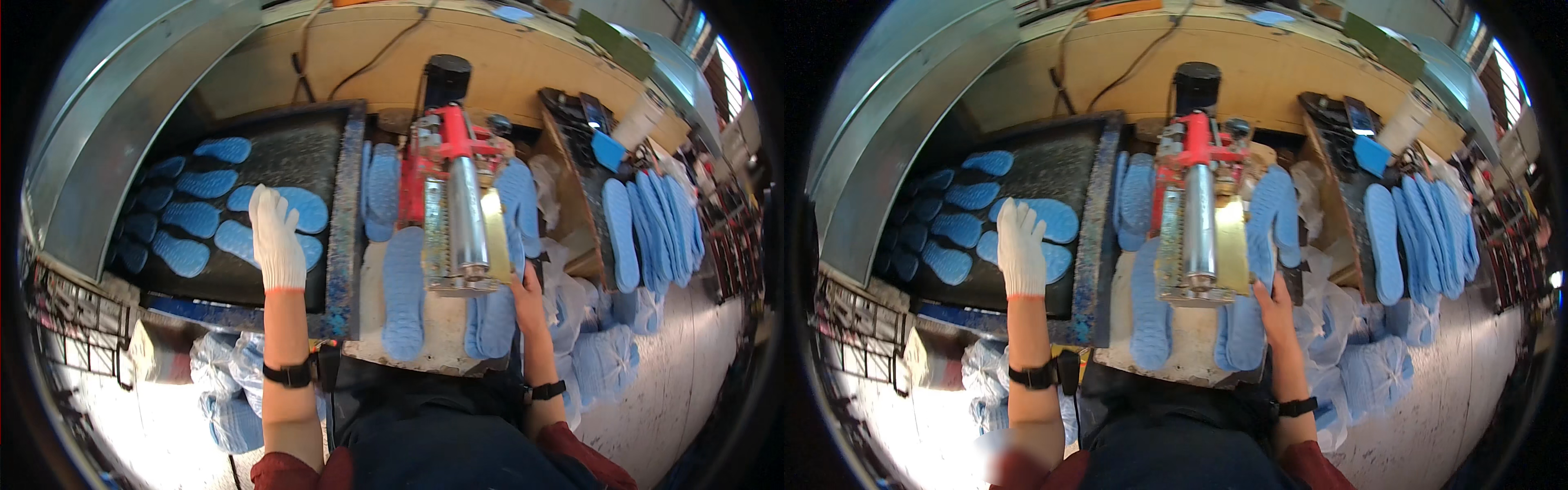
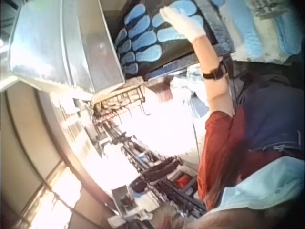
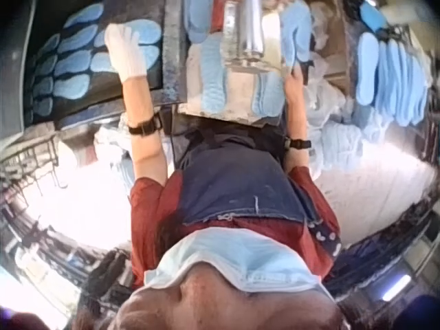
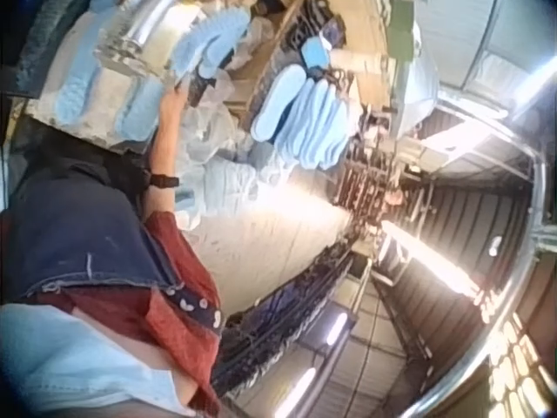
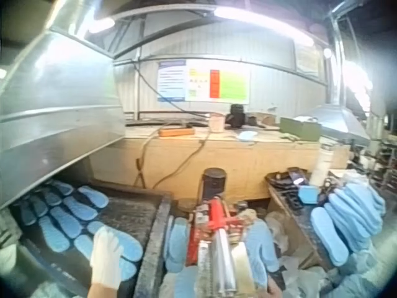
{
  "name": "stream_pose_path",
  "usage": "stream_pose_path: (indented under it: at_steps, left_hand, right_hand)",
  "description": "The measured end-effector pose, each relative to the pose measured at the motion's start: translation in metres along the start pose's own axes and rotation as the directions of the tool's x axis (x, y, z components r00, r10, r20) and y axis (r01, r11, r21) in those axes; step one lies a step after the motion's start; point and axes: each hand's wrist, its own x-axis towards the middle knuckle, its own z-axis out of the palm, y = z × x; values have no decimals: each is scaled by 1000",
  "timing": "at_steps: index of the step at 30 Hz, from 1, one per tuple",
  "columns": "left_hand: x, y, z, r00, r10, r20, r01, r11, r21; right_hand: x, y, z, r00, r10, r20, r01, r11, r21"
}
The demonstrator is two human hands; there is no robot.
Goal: Applying adhesive or primer to shoe soles using a roller machine and stacking them for production.
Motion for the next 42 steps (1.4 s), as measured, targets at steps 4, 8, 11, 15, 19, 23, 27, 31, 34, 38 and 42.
stream_pose_path:
  at_steps: [4,8,11,15,19,23,27,31,34,38,42]
  left_hand:
    - [-55,-4,29,970,-48,238,69,994,-81]
    - [-85,-10,52,944,-100,314,121,991,-49]
    - [-96,-10,62,915,-34,403,37,999,0]
    - [-104,-7,77,835,83,544,-119,992,32]
    - [-106,-12,101,780,167,603,-175,983,-46]
    - [-86,-22,112,717,282,638,-364,932,-4]
    - [-73,-47,106,634,390,668,-614,779,127]
    - [-58,-71,92,684,224,694,-552,781,292]
    - [-58,-79,79,743,-104,662,-28,982,186]
    - [-65,-73,61,683,-270,679,226,962,156]
    - [-70,-51,43,614,-233,754,69,968,242]
  right_hand:
    - [17,-28,0,953,-274,-130,262,960,-100]
    - [29,-56,0,919,-391,-48,362,888,-284]
    - [36,-70,1,755,-643,127,585,573,-574]
    - [36,-80,4,771,-619,152,580,582,-570]
    - [32,-75,4,864,-498,79,484,775,-406]
    - [29,-46,-2,888,-459,8,419,803,-423]
    - [21,0,-4,967,-250,-50,237,954,-181]
    - [8,40,-4,997,13,76,-2,989,-145]
    - [8,55,5,996,-63,68,75,979,-188]
    - [9,44,8,994,-107,34,112,948,-298]
    - [5,28,24,990,-104,99,141,828,-542]
